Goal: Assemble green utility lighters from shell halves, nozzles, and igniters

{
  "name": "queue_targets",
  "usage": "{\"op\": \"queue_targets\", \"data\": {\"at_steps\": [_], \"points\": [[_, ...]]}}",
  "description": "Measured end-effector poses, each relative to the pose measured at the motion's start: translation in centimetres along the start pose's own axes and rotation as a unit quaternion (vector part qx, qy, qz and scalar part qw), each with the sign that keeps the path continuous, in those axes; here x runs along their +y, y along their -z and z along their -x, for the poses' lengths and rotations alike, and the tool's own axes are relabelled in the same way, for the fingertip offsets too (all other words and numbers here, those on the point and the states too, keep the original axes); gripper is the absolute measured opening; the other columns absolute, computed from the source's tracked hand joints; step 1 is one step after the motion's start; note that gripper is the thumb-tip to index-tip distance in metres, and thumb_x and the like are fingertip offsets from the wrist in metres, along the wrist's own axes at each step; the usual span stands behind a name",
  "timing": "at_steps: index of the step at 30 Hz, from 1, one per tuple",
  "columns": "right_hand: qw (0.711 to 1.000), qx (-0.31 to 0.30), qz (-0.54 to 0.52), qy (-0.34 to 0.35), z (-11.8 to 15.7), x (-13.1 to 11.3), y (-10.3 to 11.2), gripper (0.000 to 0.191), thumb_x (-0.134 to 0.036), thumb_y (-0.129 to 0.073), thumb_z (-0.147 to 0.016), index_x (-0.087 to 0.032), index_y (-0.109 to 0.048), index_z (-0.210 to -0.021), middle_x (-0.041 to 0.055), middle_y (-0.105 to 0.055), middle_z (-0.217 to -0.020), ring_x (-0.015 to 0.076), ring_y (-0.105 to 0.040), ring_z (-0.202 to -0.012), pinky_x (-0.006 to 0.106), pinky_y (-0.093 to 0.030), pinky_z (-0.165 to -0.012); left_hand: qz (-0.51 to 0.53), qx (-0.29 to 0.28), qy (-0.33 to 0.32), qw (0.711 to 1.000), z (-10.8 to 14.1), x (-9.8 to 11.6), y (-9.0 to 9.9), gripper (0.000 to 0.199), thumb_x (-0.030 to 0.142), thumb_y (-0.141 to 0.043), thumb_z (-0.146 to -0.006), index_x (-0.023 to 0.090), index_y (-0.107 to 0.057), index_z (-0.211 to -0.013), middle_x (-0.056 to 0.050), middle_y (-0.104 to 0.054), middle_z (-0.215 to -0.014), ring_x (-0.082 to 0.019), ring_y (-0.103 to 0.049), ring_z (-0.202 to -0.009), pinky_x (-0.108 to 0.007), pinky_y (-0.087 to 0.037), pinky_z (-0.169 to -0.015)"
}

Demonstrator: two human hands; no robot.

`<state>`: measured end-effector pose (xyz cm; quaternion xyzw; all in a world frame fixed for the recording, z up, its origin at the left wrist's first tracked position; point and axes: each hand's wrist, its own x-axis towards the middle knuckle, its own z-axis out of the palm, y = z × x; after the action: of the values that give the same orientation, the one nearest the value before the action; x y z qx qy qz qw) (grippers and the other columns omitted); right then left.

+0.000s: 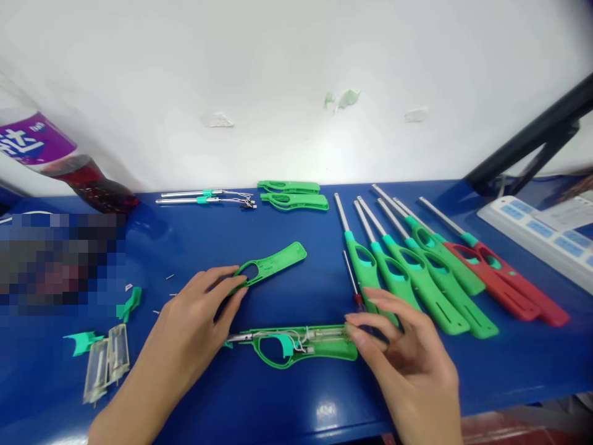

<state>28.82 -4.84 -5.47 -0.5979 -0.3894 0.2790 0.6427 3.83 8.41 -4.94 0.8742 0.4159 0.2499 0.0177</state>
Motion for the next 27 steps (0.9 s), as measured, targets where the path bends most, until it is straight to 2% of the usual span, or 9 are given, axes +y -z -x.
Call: {"op": "queue_targets", "data": {"at_steps": [2, 4, 5, 7, 9, 11, 17, 23, 27], "points": [[1.0, -0.003, -0.008, -0.014, 0.2, 0.1, 0.2, 0.028, -0.024, -0.078, -0.095, -0.033, -0.072, -0.121, 0.0076, -0.069, -0.133, 0.0167, -0.079, -0.076, 0.018, -0.06, -0.042, 0.002, 0.0, 0.0, 1.0, -0.1, 0.0, 0.0, 0.031, 0.036, -0.051, -0.111, 0.018, -0.075, -0.117, -0.013, -0.076, -0.121, -0.033, -0.077, -0.102, -0.058, -0.066, -0.089], [1.0, -0.005, -0.01, -0.011, 0.2, 0.3, 0.3, 0.023, -0.024, -0.077, -0.096, -0.032, -0.073, -0.117, 0.0078, -0.071, -0.13, 0.0192, -0.081, -0.076, 0.017, -0.055, -0.035, 0.002, 0.0, 0.0, 1.0, -0.1, 0.1, 0.0, 0.032, 0.036, -0.05, -0.111, 0.018, -0.075, -0.116, -0.013, -0.076, -0.121, -0.033, -0.077, -0.102, -0.058, -0.066, -0.088], [1.0, -0.001, -0.005, -0.005, 0.2, 0.3, 0.4, 0.019, -0.024, -0.077, -0.096, -0.031, -0.074, -0.113, 0.0072, -0.073, -0.127, 0.0217, -0.082, -0.082, 0.019, -0.059, -0.039, 0.001, 0.0, 0.0, 1.0, -0.1, 0.1, 0.0, 0.032, 0.037, -0.05, -0.111, 0.018, -0.075, -0.116, -0.013, -0.076, -0.121, -0.033, -0.077, -0.102, -0.058, -0.066, -0.088], [1.0, 0.012, 0.008, 0.008, 0.1, 0.2, 0.3, 0.011, -0.023, -0.075, -0.097, -0.03, -0.076, -0.105, 0.0061, -0.076, -0.121, 0.0243, -0.082, -0.098, 0.023, -0.069, -0.059, 0.0, -0.001, 0.001, 1.0, -0.1, 0.1, 0.0, 0.033, 0.037, -0.049, -0.112, 0.018, -0.075, -0.115, -0.013, -0.076, -0.12, -0.033, -0.077, -0.102, -0.058, -0.066, -0.088], [1.0, 0.019, 0.006, 0.01, -0.1, -0.1, 0.1, 0.007, -0.023, -0.074, -0.098, -0.029, -0.075, -0.102, 0.0058, -0.077, -0.123, 0.0247, -0.08, -0.108, 0.027, -0.071, -0.078, 0.0, -0.002, 0.002, 1.0, -0.1, 0.0, 0.0, 0.033, 0.038, -0.049, -0.112, 0.018, -0.075, -0.115, -0.013, -0.076, -0.12, -0.033, -0.077, -0.103, -0.057, -0.066, -0.088], [1.0, 0.006, -0.011, 0.007, -0.3, -0.4, -0.1, 0.008, -0.023, -0.074, -0.099, -0.029, -0.074, -0.104, 0.0058, -0.074, -0.13, 0.0248, -0.079, -0.112, 0.03, -0.069, -0.089, 0.001, -0.003, 0.003, 1.0, -0.1, 0.0, 0.0, 0.032, 0.038, -0.049, -0.112, 0.019, -0.075, -0.115, -0.013, -0.076, -0.121, -0.032, -0.077, -0.104, -0.055, -0.066, -0.089], [0.999, -0.015, -0.044, 0.003, -0.7, -0.8, -0.1, 0.013, -0.02, -0.076, -0.096, -0.029, -0.074, -0.106, 0.0069, -0.073, -0.131, 0.0276, -0.077, -0.116, 0.031, -0.069, -0.089, 0.007, -0.007, 0.009, 1.0, 0.0, 0.2, 0.1, 0.03, 0.037, -0.051, -0.111, 0.02, -0.075, -0.115, -0.013, -0.076, -0.122, -0.032, -0.076, -0.105, -0.055, -0.064, -0.091], [0.998, -0.021, -0.064, -0.002, -0.8, -0.5, 0.0, 0.019, -0.016, -0.078, -0.094, -0.03, -0.074, -0.106, 0.0058, -0.072, -0.132, 0.026, -0.077, -0.116, 0.03, -0.069, -0.089, 0.012, -0.009, 0.009, 1.0, 0.0, 0.2, 0.1, 0.026, 0.034, -0.053, -0.11, 0.019, -0.073, -0.118, -0.013, -0.074, -0.123, -0.032, -0.073, -0.105, -0.055, -0.062, -0.089], [0.998, -0.039, -0.052, 0.002, -0.6, -0.4, 0.1, 0.022, -0.015, -0.077, -0.094, -0.031, -0.073, -0.11, 0.0067, -0.07, -0.136, 0.0262, -0.076, -0.119, 0.032, -0.069, -0.089, 0.002, 0.005, -0.009, 1.0, -0.1, 1.5, 0.8, 0.021, 0.026, -0.058, -0.108, 0.02, -0.071, -0.123, -0.013, -0.072, -0.125, -0.033, -0.068, -0.109, -0.056, -0.055, -0.092]]}}
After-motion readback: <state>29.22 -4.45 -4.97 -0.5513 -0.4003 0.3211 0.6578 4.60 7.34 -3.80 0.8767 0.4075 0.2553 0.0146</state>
